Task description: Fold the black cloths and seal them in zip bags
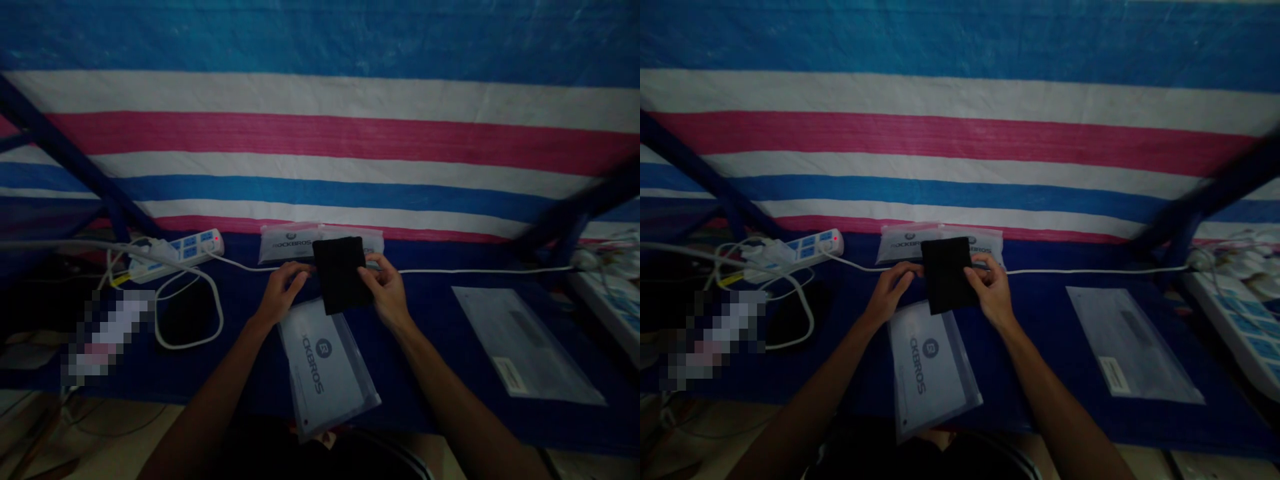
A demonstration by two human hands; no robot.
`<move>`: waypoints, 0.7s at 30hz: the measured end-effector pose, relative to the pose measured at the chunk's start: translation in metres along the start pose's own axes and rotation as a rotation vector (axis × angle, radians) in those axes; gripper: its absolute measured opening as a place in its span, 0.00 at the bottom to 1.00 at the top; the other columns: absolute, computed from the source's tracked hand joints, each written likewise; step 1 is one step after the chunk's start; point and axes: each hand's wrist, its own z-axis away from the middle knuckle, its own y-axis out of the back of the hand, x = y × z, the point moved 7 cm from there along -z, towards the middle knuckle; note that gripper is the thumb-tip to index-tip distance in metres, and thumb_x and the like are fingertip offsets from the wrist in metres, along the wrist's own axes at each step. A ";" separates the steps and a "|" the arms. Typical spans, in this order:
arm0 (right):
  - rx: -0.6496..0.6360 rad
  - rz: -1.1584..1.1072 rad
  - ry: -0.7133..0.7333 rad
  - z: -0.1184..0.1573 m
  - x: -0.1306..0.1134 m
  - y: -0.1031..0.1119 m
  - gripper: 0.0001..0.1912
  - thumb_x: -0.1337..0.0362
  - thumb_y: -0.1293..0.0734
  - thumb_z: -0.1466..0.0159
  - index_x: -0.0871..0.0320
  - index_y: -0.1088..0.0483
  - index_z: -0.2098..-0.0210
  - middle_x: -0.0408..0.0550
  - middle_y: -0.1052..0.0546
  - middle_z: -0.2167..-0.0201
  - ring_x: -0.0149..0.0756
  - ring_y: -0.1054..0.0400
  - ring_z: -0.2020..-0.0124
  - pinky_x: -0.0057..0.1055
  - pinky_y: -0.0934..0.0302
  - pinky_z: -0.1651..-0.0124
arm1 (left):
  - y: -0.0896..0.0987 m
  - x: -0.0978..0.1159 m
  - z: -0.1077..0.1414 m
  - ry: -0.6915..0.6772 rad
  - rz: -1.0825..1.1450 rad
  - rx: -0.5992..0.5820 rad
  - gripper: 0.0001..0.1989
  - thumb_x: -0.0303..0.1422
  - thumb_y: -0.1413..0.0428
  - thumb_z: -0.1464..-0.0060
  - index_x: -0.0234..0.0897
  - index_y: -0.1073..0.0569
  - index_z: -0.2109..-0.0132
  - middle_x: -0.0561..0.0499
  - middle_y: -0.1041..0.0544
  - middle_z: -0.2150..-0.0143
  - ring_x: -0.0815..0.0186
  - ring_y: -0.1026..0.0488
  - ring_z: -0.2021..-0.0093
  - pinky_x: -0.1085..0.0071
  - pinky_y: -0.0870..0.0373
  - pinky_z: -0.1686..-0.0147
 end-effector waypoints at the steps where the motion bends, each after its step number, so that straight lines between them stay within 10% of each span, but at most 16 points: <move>1: -0.039 -0.012 -0.002 0.003 0.001 -0.007 0.32 0.36 0.27 0.44 0.49 0.40 0.53 0.39 0.27 0.74 0.35 0.33 0.76 0.29 0.41 0.74 | -0.001 0.002 0.001 0.020 0.039 -0.012 0.21 0.48 0.48 0.32 0.36 0.20 0.51 0.44 0.18 0.52 0.55 0.23 0.51 0.61 0.30 0.47; 9: -0.360 -0.095 -0.007 0.025 0.002 -0.051 0.31 0.40 0.25 0.43 0.50 0.39 0.53 0.41 0.24 0.69 0.32 0.30 0.75 0.28 0.37 0.74 | 0.008 0.010 0.027 0.237 0.264 0.092 0.30 0.50 0.37 0.42 0.37 0.27 0.40 0.42 0.21 0.40 0.51 0.24 0.40 0.59 0.27 0.41; 21: -0.325 0.047 0.152 0.021 -0.014 -0.032 0.20 0.48 0.30 0.33 0.56 0.32 0.52 0.49 0.19 0.64 0.32 0.26 0.74 0.26 0.36 0.76 | 0.150 -0.008 0.104 0.354 -0.783 0.257 0.25 0.52 0.44 0.41 0.40 0.24 0.46 0.42 0.17 0.51 0.44 0.19 0.51 0.50 0.23 0.49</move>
